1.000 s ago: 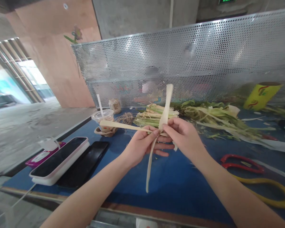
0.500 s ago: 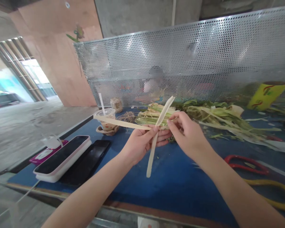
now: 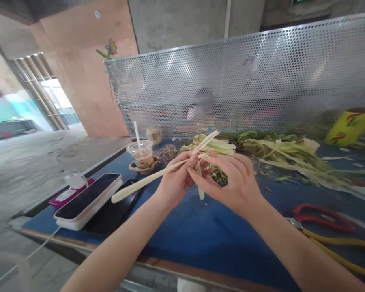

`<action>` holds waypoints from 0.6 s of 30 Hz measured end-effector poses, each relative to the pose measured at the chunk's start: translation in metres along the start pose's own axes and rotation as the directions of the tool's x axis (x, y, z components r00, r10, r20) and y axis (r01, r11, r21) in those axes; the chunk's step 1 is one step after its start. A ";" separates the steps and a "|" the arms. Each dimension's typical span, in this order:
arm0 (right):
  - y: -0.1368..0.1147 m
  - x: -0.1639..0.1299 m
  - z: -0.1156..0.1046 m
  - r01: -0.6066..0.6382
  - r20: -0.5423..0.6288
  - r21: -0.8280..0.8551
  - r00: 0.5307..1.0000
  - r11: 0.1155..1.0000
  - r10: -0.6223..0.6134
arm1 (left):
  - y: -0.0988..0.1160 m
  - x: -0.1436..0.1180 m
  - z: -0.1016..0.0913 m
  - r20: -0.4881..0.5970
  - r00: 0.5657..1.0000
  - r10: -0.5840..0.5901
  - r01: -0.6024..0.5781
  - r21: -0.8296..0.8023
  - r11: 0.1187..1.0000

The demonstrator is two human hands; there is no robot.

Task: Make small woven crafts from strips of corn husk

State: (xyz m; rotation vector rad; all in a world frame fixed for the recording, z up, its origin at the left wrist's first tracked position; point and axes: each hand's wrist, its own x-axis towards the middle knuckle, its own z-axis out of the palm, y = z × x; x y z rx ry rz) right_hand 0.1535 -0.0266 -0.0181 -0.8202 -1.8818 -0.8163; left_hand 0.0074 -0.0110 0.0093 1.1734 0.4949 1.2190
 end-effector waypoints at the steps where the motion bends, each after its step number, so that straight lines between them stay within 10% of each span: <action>1: 0.000 -0.001 -0.001 0.023 -0.025 -0.028 0.999 0.999 -0.023 | 0.000 -0.001 0.001 0.000 1.000 -0.022 0.022 -0.019 1.000; 13: 0.003 -0.005 -0.009 0.086 0.167 0.075 0.981 0.993 -0.097 | -0.004 -0.001 -0.001 -0.049 0.998 0.048 -0.047 0.023 0.999; 18: 0.001 -0.005 -0.005 0.158 0.005 -0.005 0.988 0.987 -0.158 | -0.005 -0.001 -0.002 0.003 1.000 0.013 -0.013 0.026 1.000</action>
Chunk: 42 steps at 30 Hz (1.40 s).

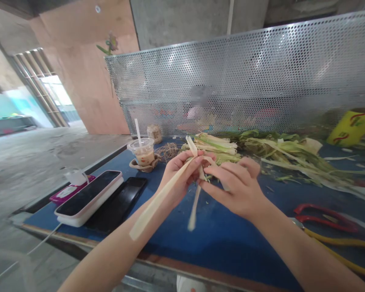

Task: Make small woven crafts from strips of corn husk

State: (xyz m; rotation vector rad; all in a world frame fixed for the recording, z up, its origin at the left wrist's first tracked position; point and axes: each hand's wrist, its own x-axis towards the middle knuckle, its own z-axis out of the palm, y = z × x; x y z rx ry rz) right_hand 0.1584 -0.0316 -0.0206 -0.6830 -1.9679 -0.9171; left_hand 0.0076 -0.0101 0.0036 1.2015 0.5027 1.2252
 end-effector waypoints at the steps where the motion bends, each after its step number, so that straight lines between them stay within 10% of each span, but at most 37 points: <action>1: -0.001 0.002 0.000 -0.022 -0.033 0.018 0.999 1.000 0.023 | 0.000 0.000 -0.001 0.005 1.000 0.002 -0.002 -0.003 1.000; 12: 0.004 0.009 -0.003 -0.305 0.116 0.359 0.952 0.882 0.282 | -0.002 0.003 -0.006 -0.047 0.999 -0.007 0.007 0.011 1.000; 20: 0.003 0.011 0.004 -0.668 0.258 0.333 0.744 0.666 0.617 | -0.010 0.001 -0.006 0.057 0.998 -0.028 0.020 0.136 0.990; 42: 0.012 0.004 -0.004 -0.493 0.112 -0.234 0.843 0.838 0.527 | -0.001 -0.001 -0.004 0.107 0.992 -0.074 0.060 0.121 0.991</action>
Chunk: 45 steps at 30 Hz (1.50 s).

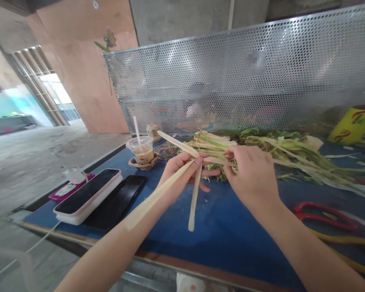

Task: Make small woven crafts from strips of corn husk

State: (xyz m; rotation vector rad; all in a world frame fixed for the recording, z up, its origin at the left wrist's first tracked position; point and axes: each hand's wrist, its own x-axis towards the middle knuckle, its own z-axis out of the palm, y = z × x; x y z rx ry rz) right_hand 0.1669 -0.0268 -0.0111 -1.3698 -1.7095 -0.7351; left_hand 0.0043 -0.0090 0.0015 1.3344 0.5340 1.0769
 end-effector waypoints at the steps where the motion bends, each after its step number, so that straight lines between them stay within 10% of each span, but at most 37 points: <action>1: 0.002 0.000 0.001 0.009 0.017 -0.019 1.000 1.000 -0.008 | 0.001 0.000 -0.001 0.016 1.000 -0.005 0.005 -0.027 1.000; 8: 0.013 0.003 0.012 -0.017 0.280 0.254 0.958 0.967 -0.057 | 0.001 0.002 -0.005 0.152 0.984 -0.097 0.121 -0.163 0.979; 16: 0.012 0.007 -0.004 0.016 0.175 0.337 0.981 0.941 -0.079 | 0.005 0.006 -0.010 -0.080 0.994 -0.072 0.058 -0.174 0.983; 25: 0.008 0.011 -0.005 -0.177 0.311 0.454 0.950 0.873 0.031 | 0.005 0.005 -0.009 -0.059 0.997 -0.056 0.050 -0.098 0.994; 32: 0.003 0.002 -0.004 0.222 0.034 0.216 0.971 0.951 -0.235 | -0.001 0.005 -0.007 -0.124 0.992 -0.022 0.020 -0.020 1.000; 39: -0.011 -0.009 -0.002 0.698 -0.064 -0.079 0.709 0.712 -0.702 | 0.000 0.002 -0.003 -0.128 0.991 -0.040 0.038 -0.019 0.999; 45: -0.015 -0.008 -0.003 0.410 -0.127 0.352 0.911 0.841 -0.391 | -0.002 0.002 -0.008 -0.106 0.994 0.004 -0.005 -0.015 1.000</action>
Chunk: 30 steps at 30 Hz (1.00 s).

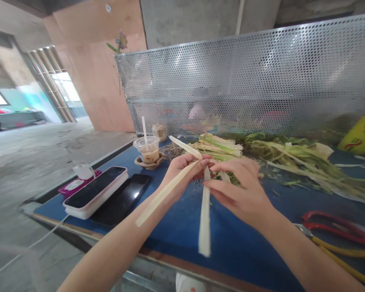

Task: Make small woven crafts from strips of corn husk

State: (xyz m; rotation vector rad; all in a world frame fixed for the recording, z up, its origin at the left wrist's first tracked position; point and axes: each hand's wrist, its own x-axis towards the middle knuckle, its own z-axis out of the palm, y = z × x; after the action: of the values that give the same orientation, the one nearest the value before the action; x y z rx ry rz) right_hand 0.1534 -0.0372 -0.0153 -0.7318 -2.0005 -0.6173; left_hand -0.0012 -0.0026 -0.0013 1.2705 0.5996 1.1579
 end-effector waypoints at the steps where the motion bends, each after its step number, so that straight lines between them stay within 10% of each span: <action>1: -0.001 0.001 0.000 -0.090 -0.008 0.093 0.996 0.992 0.091 | -0.001 0.000 -0.001 0.002 1.000 0.006 -0.006 0.002 1.000; 8: 0.005 0.006 0.000 -0.648 0.135 0.471 0.723 0.599 0.677 | 0.000 -0.002 -0.002 0.083 0.996 -0.011 0.005 0.066 0.998; 16: 0.009 0.008 0.000 -0.748 0.264 0.453 0.632 0.485 0.729 | 0.001 -0.003 0.001 0.059 0.992 -0.110 0.106 0.070 0.992; 22: 0.017 0.009 -0.014 -0.879 0.692 0.449 0.455 0.159 0.560 | 0.002 0.000 -0.004 -0.005 0.993 -0.122 0.122 0.056 0.991; 30: 0.017 0.007 -0.020 -0.795 0.702 0.584 0.595 0.161 0.392 | 0.001 0.002 -0.006 0.011 0.968 -0.249 0.249 0.038 0.968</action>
State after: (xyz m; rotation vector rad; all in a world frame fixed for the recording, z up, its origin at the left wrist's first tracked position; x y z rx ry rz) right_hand 0.1741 -0.0372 0.0026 -0.9210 -1.7306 1.1664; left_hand -0.0062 0.0021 -0.0013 1.1957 0.7486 0.9312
